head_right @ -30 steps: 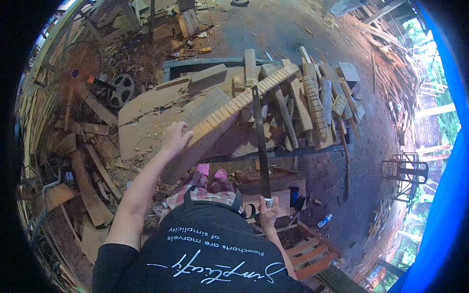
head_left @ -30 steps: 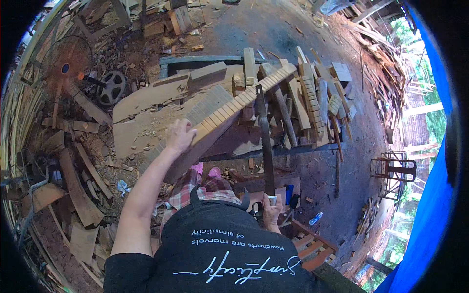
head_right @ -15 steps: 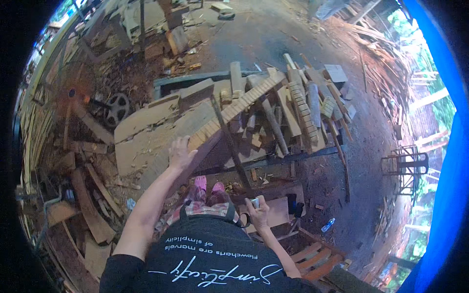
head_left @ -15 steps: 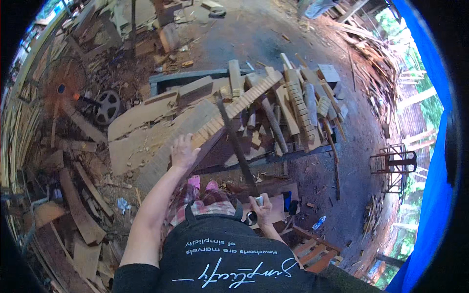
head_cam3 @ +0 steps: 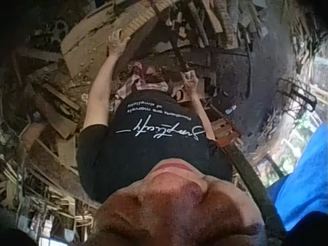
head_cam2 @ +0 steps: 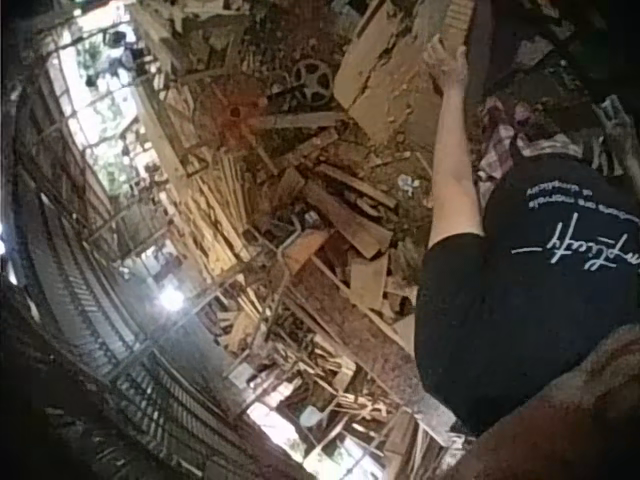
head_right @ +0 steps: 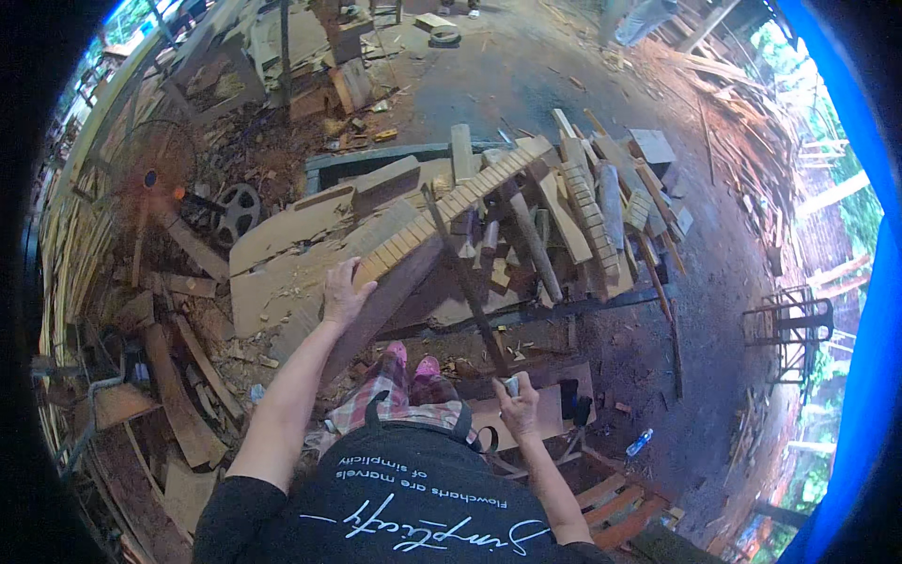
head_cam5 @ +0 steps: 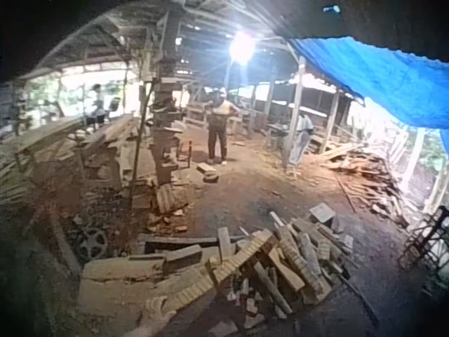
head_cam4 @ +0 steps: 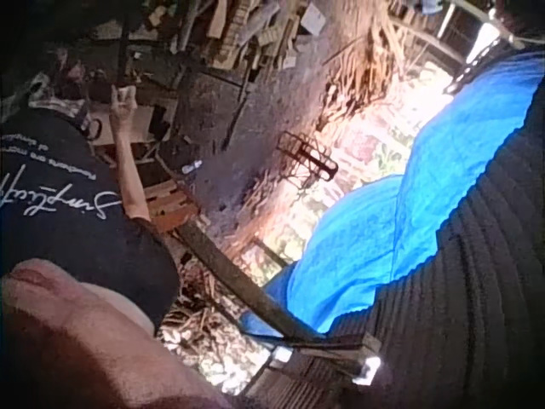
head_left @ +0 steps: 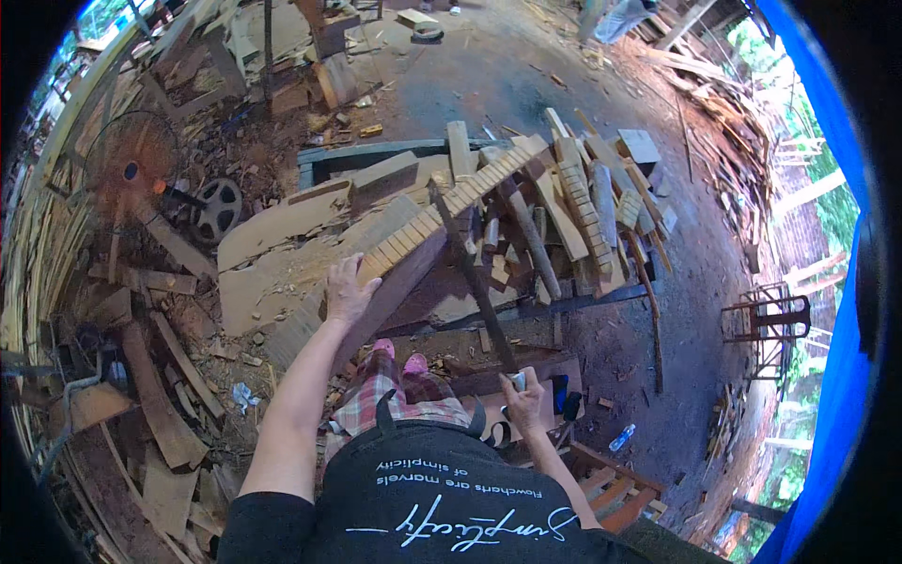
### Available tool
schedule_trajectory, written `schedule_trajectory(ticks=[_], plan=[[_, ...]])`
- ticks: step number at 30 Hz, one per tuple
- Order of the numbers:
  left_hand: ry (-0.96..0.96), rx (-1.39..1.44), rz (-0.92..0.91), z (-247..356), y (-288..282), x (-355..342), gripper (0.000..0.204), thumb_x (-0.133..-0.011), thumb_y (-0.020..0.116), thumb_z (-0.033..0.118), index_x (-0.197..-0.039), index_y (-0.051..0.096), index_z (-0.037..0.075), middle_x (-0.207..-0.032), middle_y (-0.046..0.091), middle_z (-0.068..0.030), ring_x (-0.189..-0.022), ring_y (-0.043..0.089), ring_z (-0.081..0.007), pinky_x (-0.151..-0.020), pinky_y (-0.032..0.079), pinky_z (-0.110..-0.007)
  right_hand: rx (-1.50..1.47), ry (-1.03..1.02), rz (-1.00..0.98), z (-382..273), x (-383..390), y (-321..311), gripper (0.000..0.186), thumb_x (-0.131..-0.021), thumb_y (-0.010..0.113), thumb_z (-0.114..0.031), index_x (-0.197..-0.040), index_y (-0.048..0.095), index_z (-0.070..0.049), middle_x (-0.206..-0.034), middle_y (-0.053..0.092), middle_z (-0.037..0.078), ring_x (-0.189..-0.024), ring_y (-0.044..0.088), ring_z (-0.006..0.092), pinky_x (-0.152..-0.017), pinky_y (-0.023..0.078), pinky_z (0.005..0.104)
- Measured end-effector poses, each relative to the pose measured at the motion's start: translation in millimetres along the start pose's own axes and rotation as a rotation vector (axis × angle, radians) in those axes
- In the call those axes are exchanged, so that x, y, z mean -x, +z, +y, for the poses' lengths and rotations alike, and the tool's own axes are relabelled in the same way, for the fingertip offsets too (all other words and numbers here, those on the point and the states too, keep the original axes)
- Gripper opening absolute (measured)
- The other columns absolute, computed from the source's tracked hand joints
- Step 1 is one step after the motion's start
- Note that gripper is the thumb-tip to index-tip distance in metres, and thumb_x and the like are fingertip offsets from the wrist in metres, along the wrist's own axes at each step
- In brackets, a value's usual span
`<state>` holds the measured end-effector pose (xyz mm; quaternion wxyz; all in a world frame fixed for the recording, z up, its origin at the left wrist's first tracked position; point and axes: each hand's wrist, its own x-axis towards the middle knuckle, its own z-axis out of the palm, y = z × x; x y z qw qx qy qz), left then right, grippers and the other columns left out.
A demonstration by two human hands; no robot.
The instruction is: The person cuts through a piece of wood with a hand saw.
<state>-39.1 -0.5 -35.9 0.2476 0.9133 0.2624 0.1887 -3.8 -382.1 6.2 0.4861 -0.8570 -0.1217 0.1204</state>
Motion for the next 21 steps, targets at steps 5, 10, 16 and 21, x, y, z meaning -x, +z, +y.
schedule_trajectory(ticks=[5,10,16,21], plan=[[-0.075,0.165,0.116,-5,15,-3,0.034,-0.079,0.067,0.024,-0.11,0.059,0.011,-0.105,0.059,-0.0118,-0.101,0.051,-0.0323,-0.089,0.039,-0.042,0.027,-0.084,-0.032,-12,-21,11,0.021,-0.084,0.067,-0.014,-0.084,0.049,-0.002,-0.064,0.052,0.006,-0.057,0.044,0.0105,-0.051,0.039,0.0284],[-0.411,-0.067,0.199,-5,26,-22,0.019,-0.083,0.061,0.027,-0.093,0.063,0.011,-0.096,0.058,-0.0115,-0.098,0.05,-0.0316,-0.085,0.04,-0.043,-0.011,-0.033,-0.17,-24,-44,49,0.022,-0.083,0.066,-0.013,-0.087,0.047,-0.002,-0.07,0.054,0.011,-0.061,0.051,0.0198,-0.057,0.042,0.0326],[-0.648,-0.16,0.238,18,26,-35,0.028,-0.087,0.055,0.039,-0.091,0.06,0.012,-0.099,0.059,-0.0106,-0.102,0.05,-0.0303,-0.086,0.036,-0.047,0.047,-0.125,-0.272,-64,-51,87,0.023,-0.081,0.064,-0.011,-0.087,0.043,-0.002,-0.072,0.052,0.019,-0.066,0.053,0.0355,-0.061,0.044,0.0375],[-0.754,-0.291,0.16,22,36,-44,0.035,-0.089,0.049,0.042,-0.101,0.057,0.011,-0.107,0.06,-0.0103,-0.108,0.051,-0.0289,-0.089,0.03,-0.048,0.092,-0.166,-0.261,-67,-55,110,0.023,-0.081,0.063,-0.012,-0.088,0.043,-0.003,-0.076,0.053,0.022,-0.072,0.054,0.0428,-0.062,0.044,0.0422]])
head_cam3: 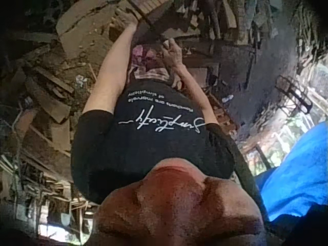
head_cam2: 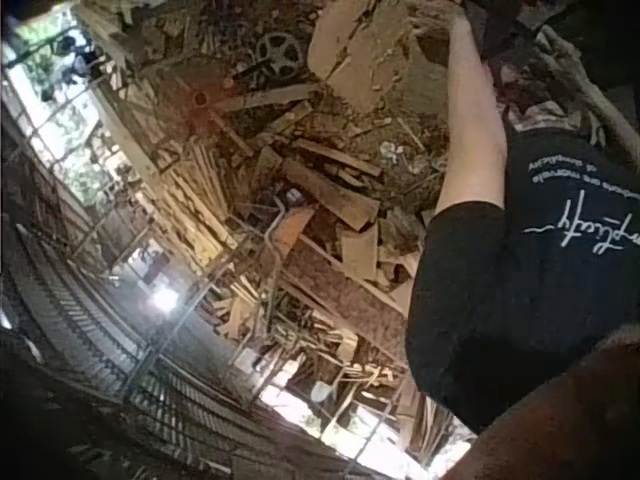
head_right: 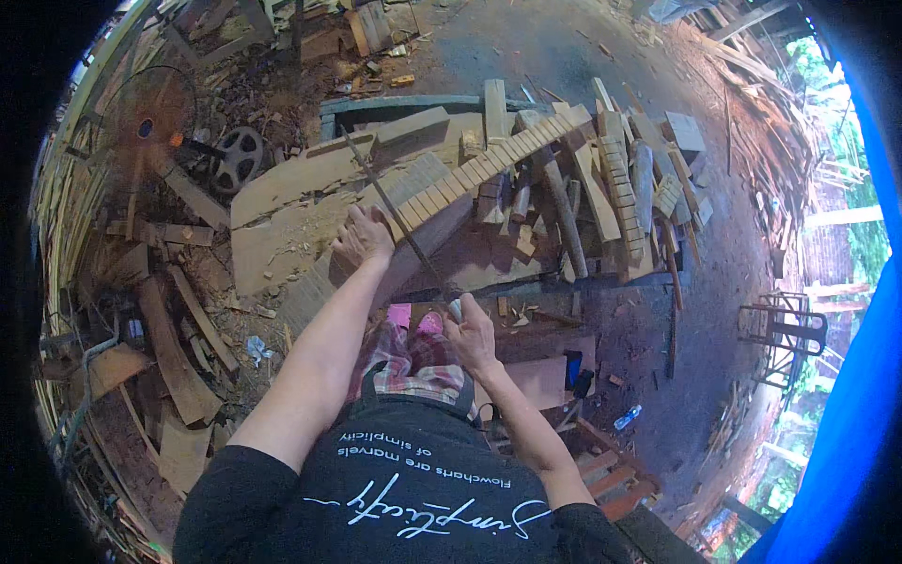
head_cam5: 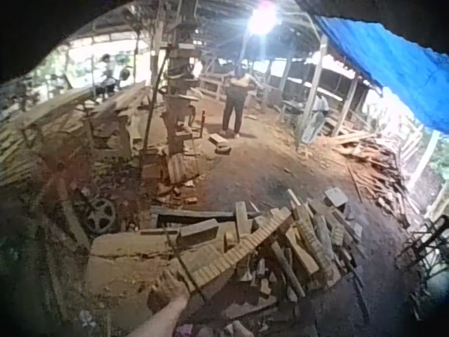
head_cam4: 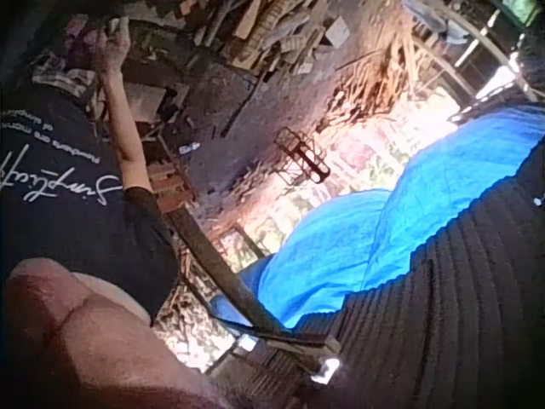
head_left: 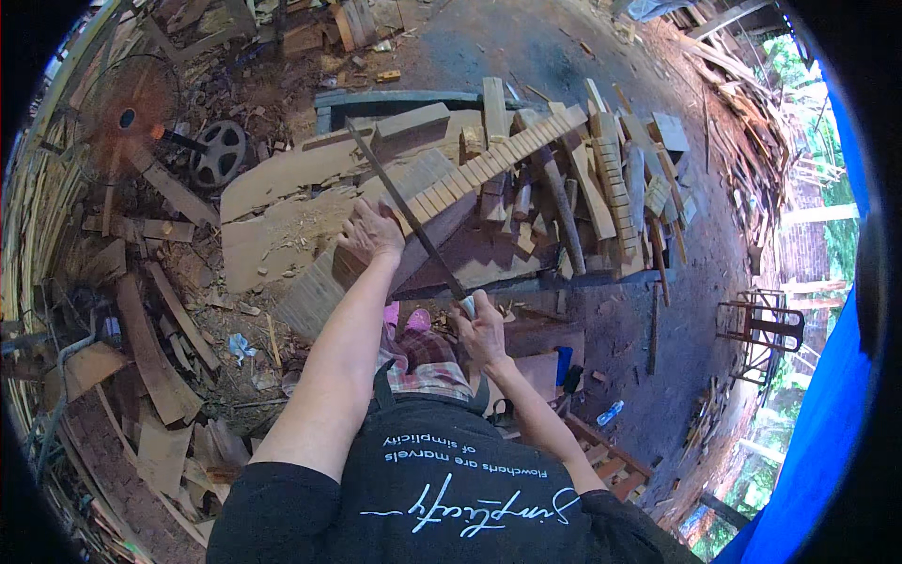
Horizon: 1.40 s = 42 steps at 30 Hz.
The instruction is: The person cuts through a piece of wood with a hand saw.
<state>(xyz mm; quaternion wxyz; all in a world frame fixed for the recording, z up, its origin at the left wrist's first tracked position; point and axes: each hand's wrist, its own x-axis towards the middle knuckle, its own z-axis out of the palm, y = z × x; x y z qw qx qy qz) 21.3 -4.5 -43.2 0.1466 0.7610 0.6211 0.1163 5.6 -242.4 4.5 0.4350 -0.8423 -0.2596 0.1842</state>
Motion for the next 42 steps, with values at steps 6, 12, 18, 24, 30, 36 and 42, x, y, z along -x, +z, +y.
schedule_trajectory(ticks=[6,12,18,24,30,36,42], plan=[[-0.002,-0.125,-0.078,10,-8,3,0.032,-0.09,0.046,0.035,-0.107,0.06,0.01,-0.112,0.061,-0.0104,-0.11,0.051,-0.0257,-0.09,0.029,-0.046,0.072,0.045,-0.017,1,-4,-1,0.027,-0.08,0.066,-0.017,-0.089,0.044,-0.003,-0.078,0.054,0.022,-0.076,0.054,0.0437,-0.064,0.044,0.0451],[0.001,-0.194,-0.05,2,1,0,0.029,-0.088,0.044,0.028,-0.102,0.063,0.011,-0.107,0.062,-0.0087,-0.107,0.053,-0.0255,-0.09,0.029,-0.046,0.14,0.063,-0.092,6,-1,-9,0.027,-0.08,0.065,-0.017,-0.09,0.045,-0.003,-0.081,0.055,0.022,-0.08,0.055,0.0444,-0.065,0.044,0.0465],[0.026,-0.146,-0.017,8,2,3,0.028,-0.086,0.047,0.029,-0.1,0.063,0.011,-0.106,0.062,-0.0082,-0.103,0.054,-0.0262,-0.089,0.029,-0.046,0.153,0.061,-0.06,-15,-52,21,0.026,-0.08,0.066,-0.015,-0.094,0.047,-0.004,-0.084,0.056,0.023,-0.083,0.055,0.0457,-0.066,0.045,0.0464],[0.023,-0.161,0.012,-3,6,-1,0.028,-0.081,0.051,0.027,-0.102,0.062,0.012,-0.104,0.06,-0.0082,-0.103,0.052,-0.0256,-0.086,0.03,-0.044,0.029,0.061,-0.044,7,0,13,0.026,-0.08,0.065,-0.015,-0.098,0.049,-0.004,-0.083,0.057,0.021,-0.082,0.057,0.0437,-0.067,0.046,0.0451],[0.062,-0.156,0.04,2,5,1,0.028,-0.082,0.05,0.026,-0.103,0.062,0.012,-0.104,0.06,-0.0079,-0.103,0.052,-0.0252,-0.085,0.03,-0.044,0.139,0.085,-0.06,-7,-41,24,0.026,-0.08,0.064,-0.014,-0.098,0.05,-0.003,-0.088,0.058,0.022,-0.083,0.058,0.0422,-0.068,0.047,0.044],[0.025,-0.241,-0.069,-4,10,0,0.031,-0.084,0.05,0.032,-0.104,0.061,0.011,-0.102,0.061,-0.0072,-0.104,0.051,-0.0252,-0.086,0.031,-0.045,0.118,-0.04,0.035,4,-23,30,0.025,-0.082,0.067,-0.013,-0.096,0.05,-0.003,-0.084,0.059,0.023,-0.082,0.057,0.044,-0.065,0.047,0.0418],[0.04,-0.173,-0.046,4,-6,0,0.031,-0.085,0.048,0.033,-0.106,0.06,0.013,-0.103,0.06,-0.0072,-0.106,0.051,-0.0254,-0.087,0.032,-0.044,-0.02,0.222,0.002,1,4,17,0.022,-0.083,0.065,-0.012,-0.093,0.048,-0.001,-0.079,0.057,0.019,-0.074,0.058,0.0388,-0.067,0.046,0.0386]])
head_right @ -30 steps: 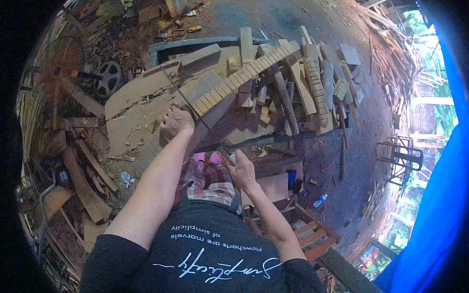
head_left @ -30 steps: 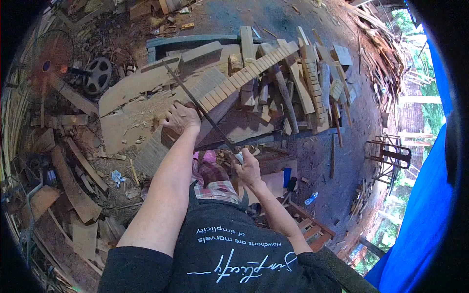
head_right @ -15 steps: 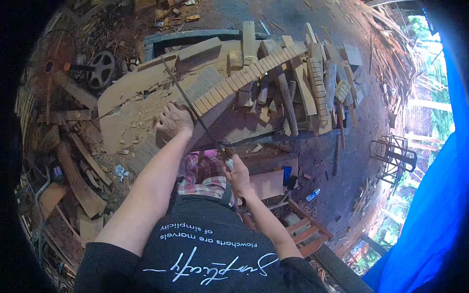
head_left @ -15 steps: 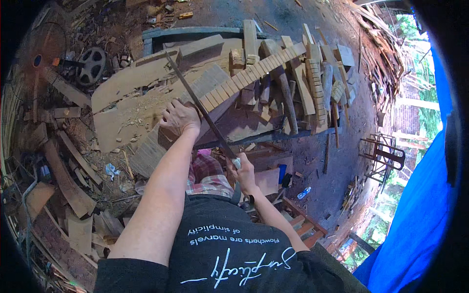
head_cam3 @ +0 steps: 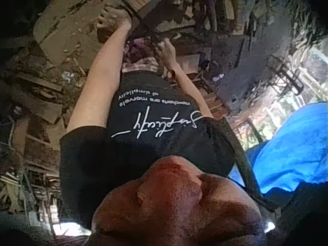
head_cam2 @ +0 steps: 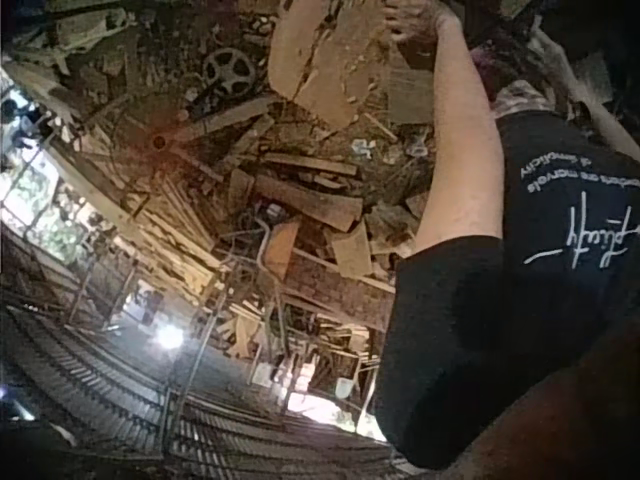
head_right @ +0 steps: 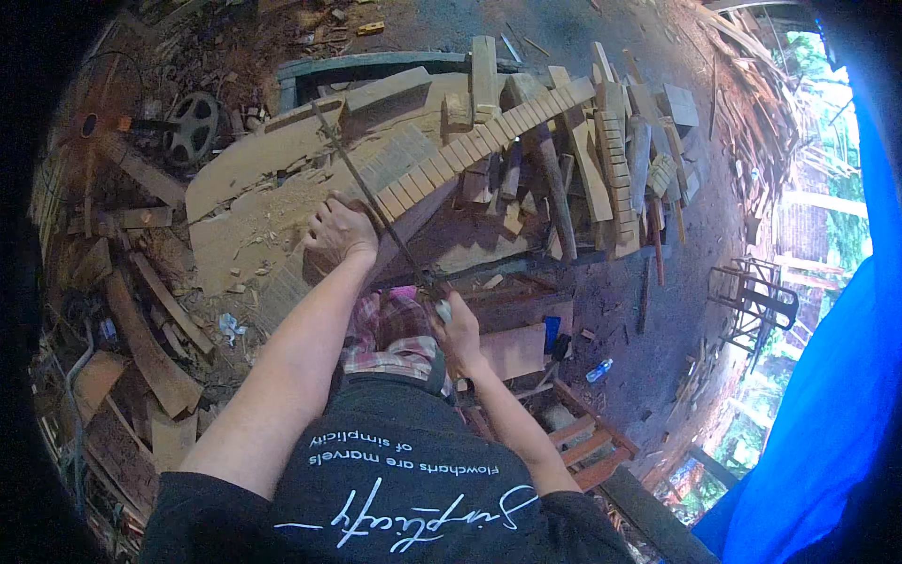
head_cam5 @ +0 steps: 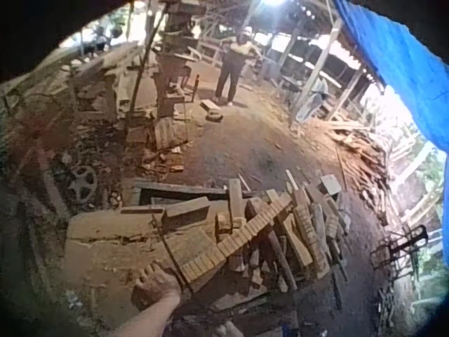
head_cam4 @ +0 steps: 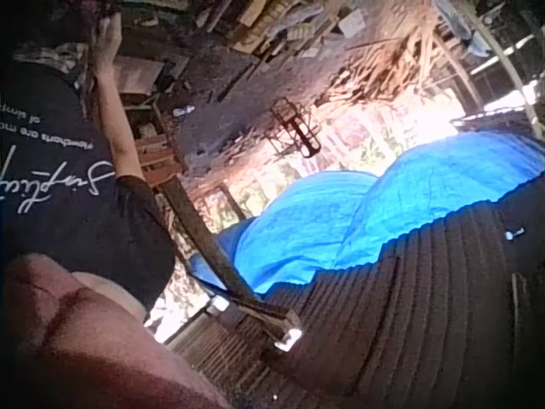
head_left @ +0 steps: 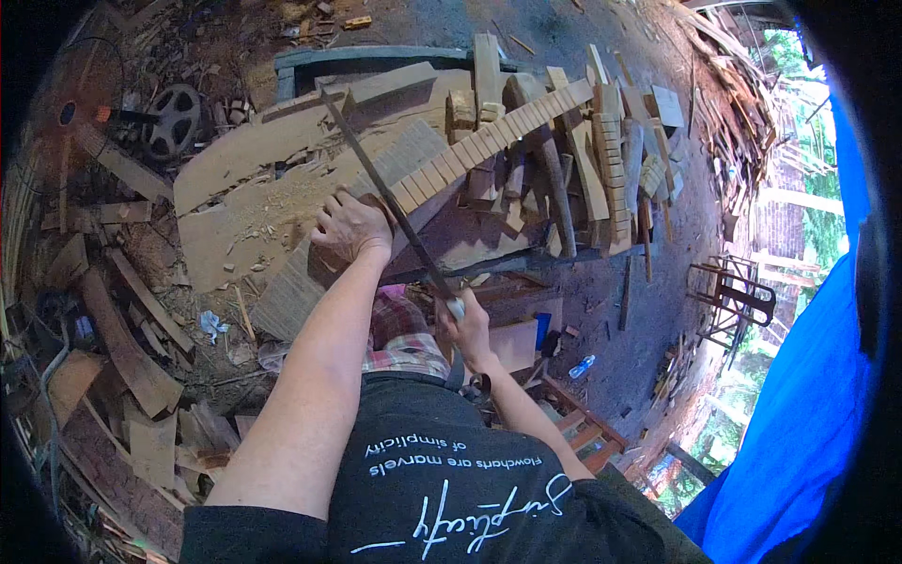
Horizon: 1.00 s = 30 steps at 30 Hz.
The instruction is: The person cuts through a piece of wood with a hand saw.
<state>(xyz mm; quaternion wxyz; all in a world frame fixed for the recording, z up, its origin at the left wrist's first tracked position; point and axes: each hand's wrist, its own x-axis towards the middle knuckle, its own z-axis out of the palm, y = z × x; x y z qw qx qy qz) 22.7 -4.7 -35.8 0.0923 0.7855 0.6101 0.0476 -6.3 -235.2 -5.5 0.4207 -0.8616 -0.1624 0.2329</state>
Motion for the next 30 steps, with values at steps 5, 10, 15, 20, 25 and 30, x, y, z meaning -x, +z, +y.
schedule_trajectory(ticks=[5,10,15,20,25,30], plan=[[0.016,-0.077,-0.093,5,15,3,0.029,-0.085,0.048,0.027,-0.108,0.059,0.014,-0.103,0.06,-0.0072,-0.104,0.051,-0.0253,-0.087,0.032,-0.044,0.255,-0.209,0.018,-25,-57,10,0.021,-0.081,0.064,-0.009,-0.092,0.048,-0.001,-0.082,0.057,0.02,-0.073,0.056,0.04,-0.066,0.046,0.0398],[-0.025,-0.038,0.009,0,6,-1,0.028,-0.085,0.046,0.022,-0.108,0.059,0.014,-0.101,0.06,-0.0064,-0.102,0.052,-0.025,-0.086,0.031,-0.044,0.087,-0.099,-0.025,18,20,-13,0.025,-0.083,0.065,-0.013,-0.105,0.054,-0.005,-0.09,0.059,0.021,-0.087,0.06,0.0398,-0.071,0.048,0.0399],[0.003,-0.031,0.005,5,3,3,0.028,-0.086,0.045,0.022,-0.109,0.059,0.013,-0.101,0.06,-0.0061,-0.102,0.051,-0.0247,-0.085,0.031,-0.044,0.084,-0.156,0.011,-15,-28,3,0.023,-0.083,0.064,-0.012,-0.1,0.052,-0.003,-0.086,0.058,0.021,-0.083,0.057,0.0431,-0.067,0.047,0.0408],[0.005,-0.076,-0.063,1,17,0,0.028,-0.087,0.047,0.024,-0.109,0.059,0.013,-0.105,0.061,-0.0071,-0.105,0.051,-0.0257,-0.088,0.031,-0.045,0.224,-0.258,0.053,-19,-47,18,0.024,-0.083,0.066,-0.015,-0.092,0.048,-0.001,-0.08,0.056,0.022,-0.078,0.055,0.0451,-0.064,0.045,0.0422],[-0.037,-0.027,-0.01,0,0,0,0.028,-0.088,0.044,0.025,-0.108,0.061,0.013,-0.105,0.061,-0.0079,-0.105,0.051,-0.0258,-0.089,0.031,-0.045,0.197,-0.069,-0.064,16,22,-15,0.025,-0.083,0.066,-0.018,-0.097,0.051,-0.004,-0.088,0.058,0.021,-0.087,0.057,0.0429,-0.071,0.047,0.045],[-0.014,-0.066,-0.01,5,10,1,0.028,-0.087,0.044,0.022,-0.104,0.064,0.011,-0.105,0.061,-0.0084,-0.104,0.052,-0.0256,-0.089,0.03,-0.045,0.181,-0.314,0.034,-19,-50,12,0.024,-0.087,0.063,-0.017,-0.093,0.045,-0.002,-0.08,0.056,0.024,-0.077,0.056,0.0459,-0.063,0.045,0.0459]])
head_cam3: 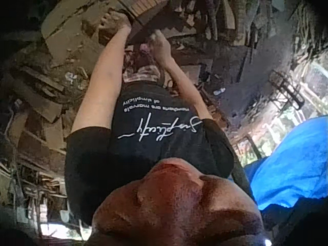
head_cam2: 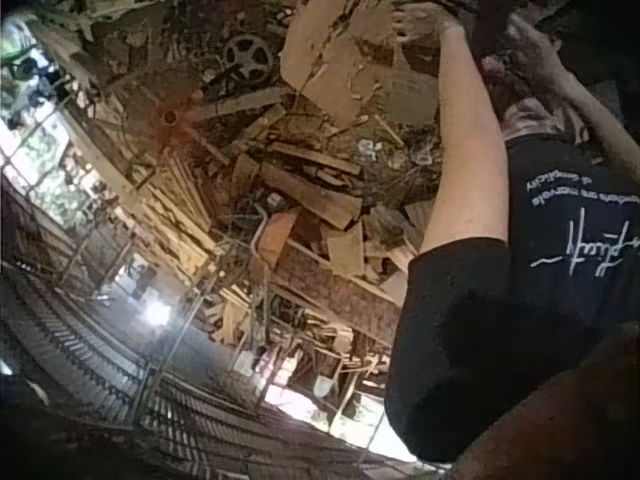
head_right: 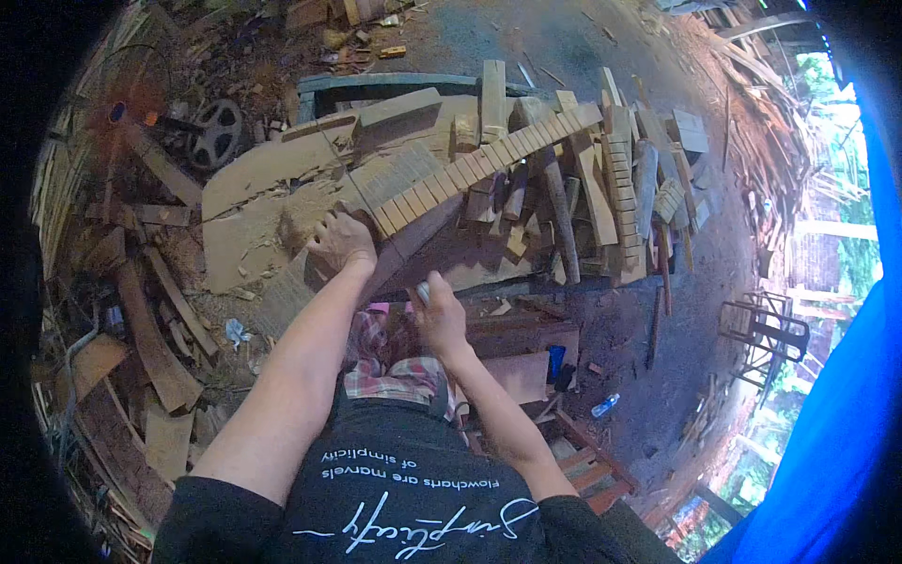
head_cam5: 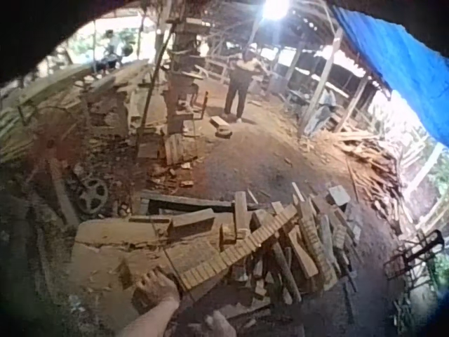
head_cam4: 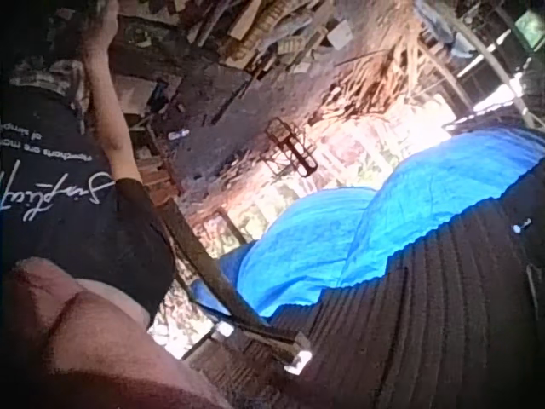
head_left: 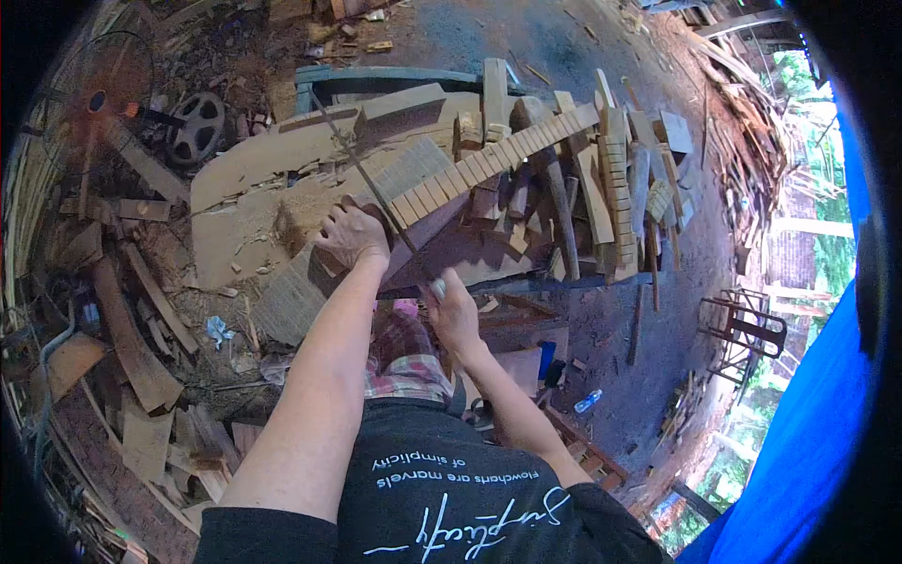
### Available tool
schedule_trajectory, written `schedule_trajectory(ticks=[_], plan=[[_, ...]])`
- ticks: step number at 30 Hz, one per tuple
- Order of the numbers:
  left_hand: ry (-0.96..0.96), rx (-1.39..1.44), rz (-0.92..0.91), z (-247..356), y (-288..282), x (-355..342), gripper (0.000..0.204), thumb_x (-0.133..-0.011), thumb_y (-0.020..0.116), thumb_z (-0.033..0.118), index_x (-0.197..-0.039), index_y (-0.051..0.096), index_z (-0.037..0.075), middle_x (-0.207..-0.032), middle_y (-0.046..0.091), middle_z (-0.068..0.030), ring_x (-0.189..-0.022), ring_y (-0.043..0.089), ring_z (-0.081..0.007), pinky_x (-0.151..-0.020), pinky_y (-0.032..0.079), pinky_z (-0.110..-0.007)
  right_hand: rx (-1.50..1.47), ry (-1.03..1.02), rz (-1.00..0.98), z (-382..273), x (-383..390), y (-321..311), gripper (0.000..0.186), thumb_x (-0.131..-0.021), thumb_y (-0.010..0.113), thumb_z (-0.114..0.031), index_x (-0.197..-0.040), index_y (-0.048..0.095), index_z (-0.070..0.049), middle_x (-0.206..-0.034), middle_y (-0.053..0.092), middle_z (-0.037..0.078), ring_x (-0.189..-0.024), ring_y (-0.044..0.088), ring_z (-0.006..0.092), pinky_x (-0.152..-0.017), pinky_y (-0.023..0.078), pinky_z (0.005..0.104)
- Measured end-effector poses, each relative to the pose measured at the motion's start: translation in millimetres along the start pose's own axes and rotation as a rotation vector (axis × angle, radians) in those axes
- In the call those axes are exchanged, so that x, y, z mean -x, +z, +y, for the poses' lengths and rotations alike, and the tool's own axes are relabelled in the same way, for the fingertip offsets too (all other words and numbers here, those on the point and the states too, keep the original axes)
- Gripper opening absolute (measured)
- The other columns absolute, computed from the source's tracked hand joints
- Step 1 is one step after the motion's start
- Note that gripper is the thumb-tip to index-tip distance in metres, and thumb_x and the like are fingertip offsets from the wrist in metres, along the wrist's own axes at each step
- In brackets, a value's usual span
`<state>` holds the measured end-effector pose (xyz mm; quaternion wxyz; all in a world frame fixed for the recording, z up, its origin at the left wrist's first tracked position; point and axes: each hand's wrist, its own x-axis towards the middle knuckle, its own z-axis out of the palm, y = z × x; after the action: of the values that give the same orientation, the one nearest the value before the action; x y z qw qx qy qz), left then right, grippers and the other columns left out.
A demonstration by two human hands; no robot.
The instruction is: The person cuts through a piece of wood with a hand saw.
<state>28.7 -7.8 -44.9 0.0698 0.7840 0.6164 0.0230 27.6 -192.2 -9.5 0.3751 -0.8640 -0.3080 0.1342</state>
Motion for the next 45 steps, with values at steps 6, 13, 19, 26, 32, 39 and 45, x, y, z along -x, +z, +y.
schedule_trajectory(ticks=[6,13,19,26,32,39,45], plan=[[0.151,-0.147,-0.087,-11,12,-9,0.029,-0.087,0.042,0.018,-0.098,0.067,0.008,-0.105,0.062,-0.0098,-0.105,0.054,-0.0248,-0.092,0.031,-0.041,0.069,0.003,-0.058,-10,-14,8,0.028,-0.087,0.062,-0.02,-0.09,0.04,-0.003,-0.079,0.055,0.024,-0.075,0.056,0.0459,-0.059,0.044,0.0499],[0.037,-0.1,-0.07,-12,7,-13,0.029,-0.087,0.041,0.018,-0.102,0.064,0.009,-0.104,0.064,-0.0101,-0.105,0.055,-0.025,-0.092,0.032,-0.043,-0.023,-0.114,-0.047,23,46,-28,0.028,-0.084,0.063,-0.016,-0.101,0.044,-0.006,-0.083,0.055,0.02,-0.076,0.058,0.0426,-0.061,0.046,0.0493],[0.102,-0.13,-0.017,-8,7,-11,0.028,-0.087,0.04,0.018,-0.099,0.064,0.009,-0.102,0.064,-0.0101,-0.103,0.056,-0.0256,-0.09,0.033,-0.043,-0.014,-0.036,-0.094,17,12,-10,0.026,-0.082,0.064,-0.014,-0.099,0.046,-0.006,-0.083,0.055,0.021,-0.077,0.058,0.0425,-0.06,0.046,0.048],[0.085,-0.109,-0.017,-11,8,-11,0.028,-0.088,0.04,0.018,-0.101,0.063,0.009,-0.103,0.064,-0.0092,-0.103,0.056,-0.0257,-0.091,0.033,-0.044,-0.058,0.012,-0.088,15,27,-17,0.022,-0.084,0.063,-0.014,-0.096,0.048,-0.003,-0.086,0.058,0.024,-0.078,0.057,0.0457,-0.062,0.045,0.0494],[0.093,-0.122,-0.013,-8,2,-11,0.028,-0.088,0.041,0.02,-0.102,0.062,0.008,-0.104,0.063,-0.0096,-0.103,0.056,-0.0268,-0.091,0.033,-0.045,-0.1,0.012,-0.088,10,26,-38,0.024,-0.085,0.064,-0.018,-0.095,0.048,-0.003,-0.085,0.058,0.024,-0.079,0.057,0.0462,-0.062,0.045,0.0488],[0.077,-0.067,-0.004,-12,12,-12,0.026,-0.09,0.04,0.021,-0.1,0.062,0.01,-0.104,0.062,-0.0088,-0.103,0.056,-0.0269,-0.084,0.034,-0.046,-0.024,0.037,-0.146,-4,-3,-16,0.023,-0.086,0.063,-0.017,-0.097,0.049,-0.003,-0.086,0.059,0.025,-0.081,0.057,0.0469,-0.064,0.046,0.0481],[0.106,-0.12,0.034,-10,5,-11,0.028,-0.093,0.039,0.025,-0.101,0.062,0.011,-0.106,0.06,-0.0088,-0.105,0.053,-0.0261,-0.084,0.034,-0.046,-0.012,0.097,-0.195,7,31,-42,0.022,-0.085,0.063,-0.013,-0.096,0.048,-0.003,-0.085,0.059,0.026,-0.08,0.056,0.0475,-0.063,0.046,0.0476]])
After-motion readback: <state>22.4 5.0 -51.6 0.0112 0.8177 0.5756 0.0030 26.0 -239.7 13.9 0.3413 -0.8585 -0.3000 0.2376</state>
